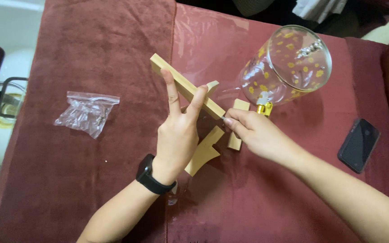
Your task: The person assembles a wooden stand by inserting dowels and tightening screws with a screwdriver. They attach several wooden pieces to a circular base, repeatedly adjusting and securing them.
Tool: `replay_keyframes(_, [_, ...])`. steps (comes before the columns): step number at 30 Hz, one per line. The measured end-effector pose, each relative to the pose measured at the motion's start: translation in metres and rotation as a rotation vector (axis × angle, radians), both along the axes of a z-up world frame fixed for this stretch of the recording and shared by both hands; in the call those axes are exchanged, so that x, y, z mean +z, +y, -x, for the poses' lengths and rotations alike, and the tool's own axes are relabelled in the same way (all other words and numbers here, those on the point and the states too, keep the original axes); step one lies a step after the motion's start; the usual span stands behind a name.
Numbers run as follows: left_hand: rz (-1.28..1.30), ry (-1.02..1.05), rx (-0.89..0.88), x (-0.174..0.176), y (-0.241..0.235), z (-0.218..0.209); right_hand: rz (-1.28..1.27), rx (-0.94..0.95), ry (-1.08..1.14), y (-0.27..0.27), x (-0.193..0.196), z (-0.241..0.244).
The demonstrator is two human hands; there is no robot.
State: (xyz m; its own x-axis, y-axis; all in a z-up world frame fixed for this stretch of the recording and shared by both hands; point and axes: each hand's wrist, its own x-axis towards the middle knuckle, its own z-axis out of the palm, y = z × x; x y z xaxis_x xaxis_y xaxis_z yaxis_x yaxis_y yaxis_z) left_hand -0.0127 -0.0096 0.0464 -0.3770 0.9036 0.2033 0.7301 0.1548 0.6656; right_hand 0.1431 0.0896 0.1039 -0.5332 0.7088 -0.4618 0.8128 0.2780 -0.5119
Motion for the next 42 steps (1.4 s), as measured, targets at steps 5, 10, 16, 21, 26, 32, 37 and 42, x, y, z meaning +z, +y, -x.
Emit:
replay_keyframes(5, [-0.101, 0.135, -0.053, -0.012, 0.0, 0.001, 0.495, -0.073, 0.131, 0.004, -0.004, -0.002])
replay_keyframes(10, [-0.085, 0.118, -0.107, -0.006, -0.001, 0.003, 1.015, -0.246, 0.604, 0.019, -0.057, -0.022])
replay_keyframes(16, [-0.06, 0.081, -0.072, -0.004, 0.0, 0.001, 0.269, -0.058, 0.393, 0.003, -0.056, -0.008])
replay_keyframes(21, [-0.041, 0.101, -0.019, -0.002, 0.0, 0.0, -0.442, 0.114, -0.082, -0.012, -0.063, -0.004])
replay_keyframes(26, [-0.034, 0.068, 0.008, 0.001, 0.001, 0.006, -1.373, 0.356, -0.026, -0.02, -0.067, -0.002])
replay_keyframes(32, [-0.029, 0.053, -0.024, -0.001, 0.0, 0.006, 0.082, -0.047, 0.574, -0.003, -0.05, 0.0])
replay_keyframes(37, [-0.067, 0.121, -0.039, -0.006, -0.001, 0.0, 0.25, -0.242, 0.495, -0.007, -0.036, -0.003])
replay_keyframes(42, [-0.087, 0.13, -0.053, -0.007, -0.003, -0.004, -0.469, 0.011, 0.118, -0.012, -0.051, -0.014])
